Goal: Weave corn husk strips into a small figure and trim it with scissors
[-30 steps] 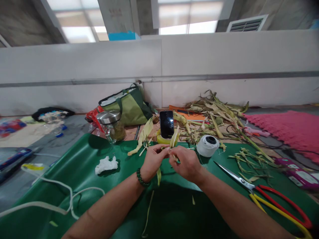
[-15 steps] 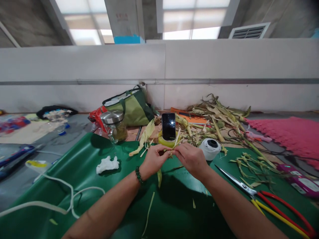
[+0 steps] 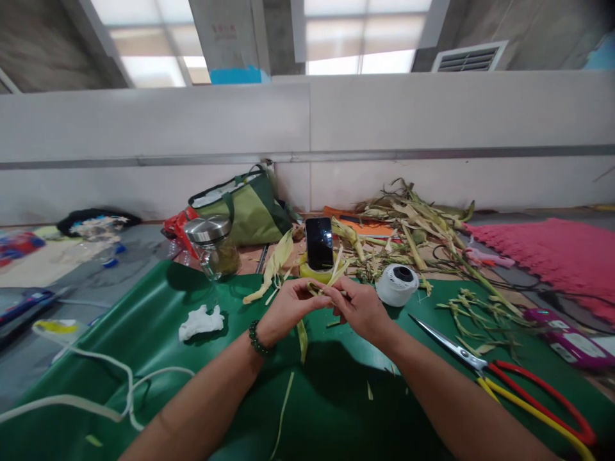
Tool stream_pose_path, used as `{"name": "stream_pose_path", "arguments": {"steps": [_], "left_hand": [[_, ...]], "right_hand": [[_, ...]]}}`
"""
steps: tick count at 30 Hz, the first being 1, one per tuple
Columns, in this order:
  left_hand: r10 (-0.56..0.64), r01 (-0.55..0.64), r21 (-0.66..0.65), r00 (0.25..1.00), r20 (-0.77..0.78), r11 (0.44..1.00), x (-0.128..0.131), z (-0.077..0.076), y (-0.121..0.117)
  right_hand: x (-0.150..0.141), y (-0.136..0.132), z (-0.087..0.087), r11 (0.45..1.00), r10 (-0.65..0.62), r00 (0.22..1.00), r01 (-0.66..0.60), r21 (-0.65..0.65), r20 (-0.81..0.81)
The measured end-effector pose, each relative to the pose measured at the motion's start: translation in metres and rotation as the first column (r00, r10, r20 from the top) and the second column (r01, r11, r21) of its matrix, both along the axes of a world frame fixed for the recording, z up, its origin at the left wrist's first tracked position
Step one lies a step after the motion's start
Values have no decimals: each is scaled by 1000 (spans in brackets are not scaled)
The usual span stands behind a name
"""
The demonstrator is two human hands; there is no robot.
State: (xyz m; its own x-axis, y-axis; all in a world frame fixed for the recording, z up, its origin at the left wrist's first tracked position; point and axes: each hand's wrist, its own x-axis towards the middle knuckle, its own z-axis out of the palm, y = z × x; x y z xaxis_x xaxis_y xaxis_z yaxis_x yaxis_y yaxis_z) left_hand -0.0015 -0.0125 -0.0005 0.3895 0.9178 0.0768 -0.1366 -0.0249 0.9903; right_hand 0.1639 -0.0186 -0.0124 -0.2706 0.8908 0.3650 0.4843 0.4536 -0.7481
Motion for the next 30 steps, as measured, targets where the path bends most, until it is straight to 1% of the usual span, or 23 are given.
{"name": "stream_pose_path", "arguments": {"steps": [5, 9, 14, 19, 21, 23, 24, 25, 26, 27, 28, 29, 30], "left_hand": [[-67, 62, -66, 995, -69, 996, -4, 4, 2], [-97, 80, -107, 981, -167, 991, -9, 7, 3], [-102, 83, -117, 979, -174, 990, -10, 8, 2], [-89, 73, -89, 977, -194, 993, -9, 7, 2], [-75, 58, -93, 979, -190, 994, -9, 8, 3], [-47, 28, -116, 984, -169, 993, -10, 8, 4], [-30, 10, -134, 988, -150, 991, -11, 7, 5], [-15, -6, -157, 991, -130, 988, -12, 7, 6], [-1, -19, -181, 994, -108, 983, -13, 6, 8], [11, -29, -206, 996, -89, 978, -15, 6, 10], [20, -36, -227, 997, -73, 973, -16, 5, 11], [27, -42, -245, 998, -64, 969, -17, 5, 13], [33, -47, -257, 998, -58, 965, -18, 4, 14]], "right_hand": [[4, 3, 3, 999, -18, 994, 15, 30, 108], [8, 6, 4, 999, -33, 991, 27, 47, 132], [9, 8, 2, 999, 6, 996, -10, 41, 92], [9, 9, 2, 999, 27, 997, -30, 36, 74], [11, 11, 2, 999, 47, 998, -48, 18, 42], [15, 14, 2, 999, 32, 999, -32, 31, -5], [17, 15, 2, 998, 5, 1000, -3, 69, -26], [20, 16, 3, 991, -23, 999, 28, 134, -39], [22, 16, 5, 974, -36, 999, 42, 223, -34], [24, 15, 6, 945, -32, 999, 31, 326, -2], [25, 14, 8, 906, -13, 998, -15, 423, 63], [25, 11, 10, 863, 18, 987, -95, 496, 159], [25, 8, 11, 822, 53, 963, -191, 536, 263]]}}
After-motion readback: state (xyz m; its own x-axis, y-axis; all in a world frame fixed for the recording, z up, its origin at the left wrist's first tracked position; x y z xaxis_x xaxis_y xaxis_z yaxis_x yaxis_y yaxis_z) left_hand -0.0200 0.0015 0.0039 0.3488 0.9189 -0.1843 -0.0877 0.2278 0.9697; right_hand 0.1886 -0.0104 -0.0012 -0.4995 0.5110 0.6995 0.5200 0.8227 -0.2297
